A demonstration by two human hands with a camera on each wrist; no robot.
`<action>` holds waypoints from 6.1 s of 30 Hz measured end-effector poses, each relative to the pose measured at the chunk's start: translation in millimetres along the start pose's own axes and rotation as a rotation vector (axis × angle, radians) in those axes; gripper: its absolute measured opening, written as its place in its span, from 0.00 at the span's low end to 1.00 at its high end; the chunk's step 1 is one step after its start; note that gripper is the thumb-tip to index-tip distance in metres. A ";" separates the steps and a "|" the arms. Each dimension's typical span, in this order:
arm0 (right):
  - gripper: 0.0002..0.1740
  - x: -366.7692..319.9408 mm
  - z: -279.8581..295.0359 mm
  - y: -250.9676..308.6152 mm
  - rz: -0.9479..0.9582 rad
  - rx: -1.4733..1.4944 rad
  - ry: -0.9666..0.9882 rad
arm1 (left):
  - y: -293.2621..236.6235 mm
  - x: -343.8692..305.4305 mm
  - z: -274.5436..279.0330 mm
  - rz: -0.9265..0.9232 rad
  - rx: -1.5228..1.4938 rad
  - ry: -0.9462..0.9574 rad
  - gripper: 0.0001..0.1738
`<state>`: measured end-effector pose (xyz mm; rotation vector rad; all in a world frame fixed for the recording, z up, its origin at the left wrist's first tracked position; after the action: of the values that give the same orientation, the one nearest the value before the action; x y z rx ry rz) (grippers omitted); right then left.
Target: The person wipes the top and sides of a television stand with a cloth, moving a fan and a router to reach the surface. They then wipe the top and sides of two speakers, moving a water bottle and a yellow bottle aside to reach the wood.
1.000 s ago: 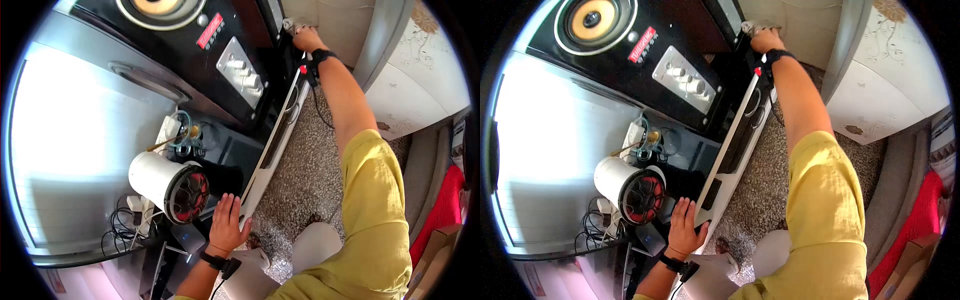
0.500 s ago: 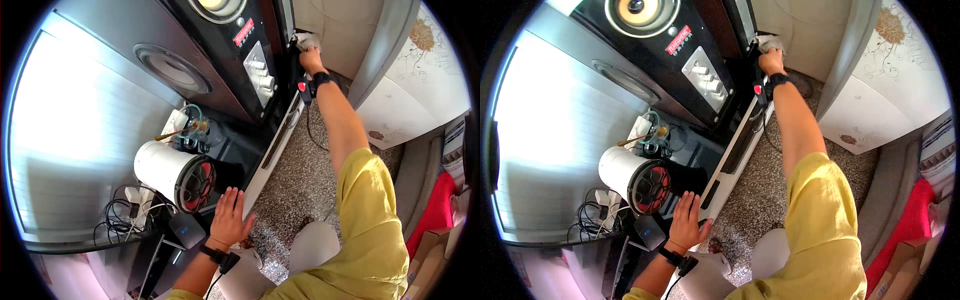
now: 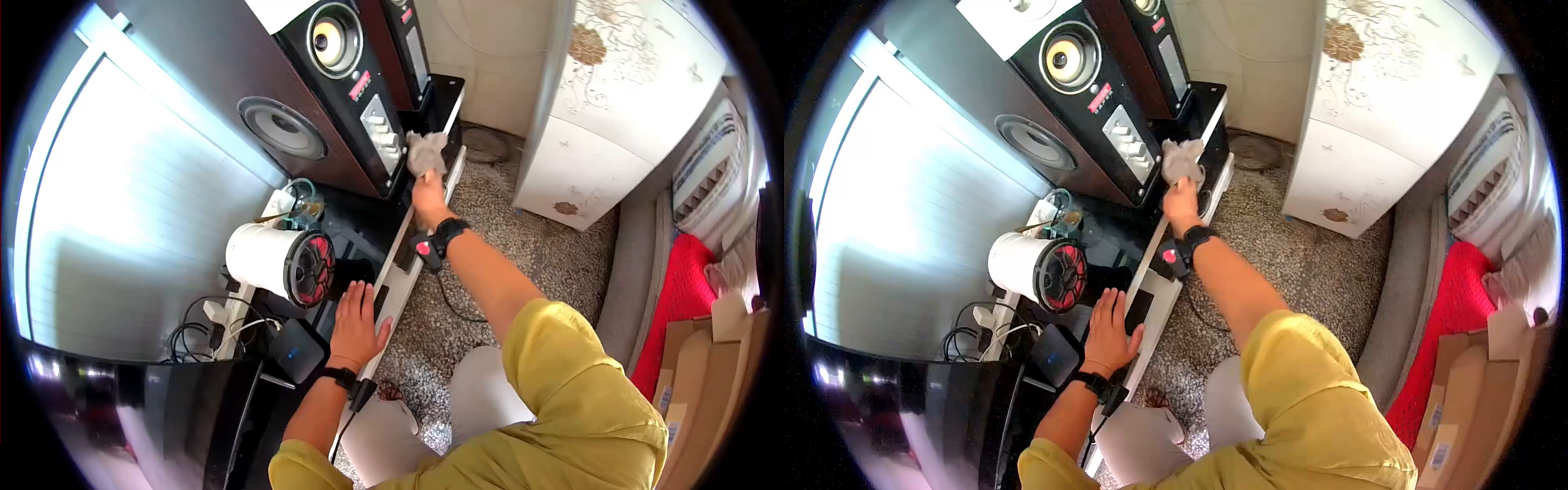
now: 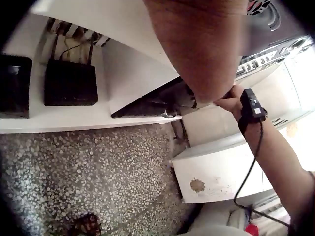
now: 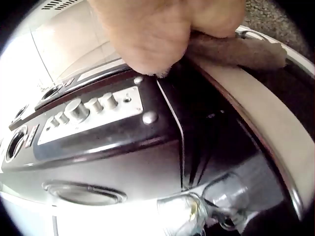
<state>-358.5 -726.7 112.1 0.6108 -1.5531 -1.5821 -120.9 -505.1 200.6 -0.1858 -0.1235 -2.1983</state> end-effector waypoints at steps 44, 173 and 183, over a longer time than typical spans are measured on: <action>0.25 -302.0 175.8 49.0 -1.294 0.846 0.750 | -73.4 -243.8 79.7 0.358 -0.150 -0.238 0.07; 0.25 -293.8 243.1 54.4 -1.119 1.199 0.493 | -83.0 -161.6 28.2 0.327 -0.236 0.031 0.08; 0.23 -288.9 241.6 27.1 -1.160 1.096 0.362 | -72.2 -134.2 18.2 0.295 -0.248 0.217 0.10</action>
<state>-389.5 -350.4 110.4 2.5758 -1.7597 -0.9845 -99.0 -353.4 193.1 -0.0942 0.2821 -1.9189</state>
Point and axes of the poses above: each hand's wrist, its own x-axis towards the middle knuckle, its own z-axis out of the back of the hand, y = z × x, the point moved 4 cm from there along x, towards the middle knuckle, and after that the axes turned 11 degrees about x, right-handed, at the moved point
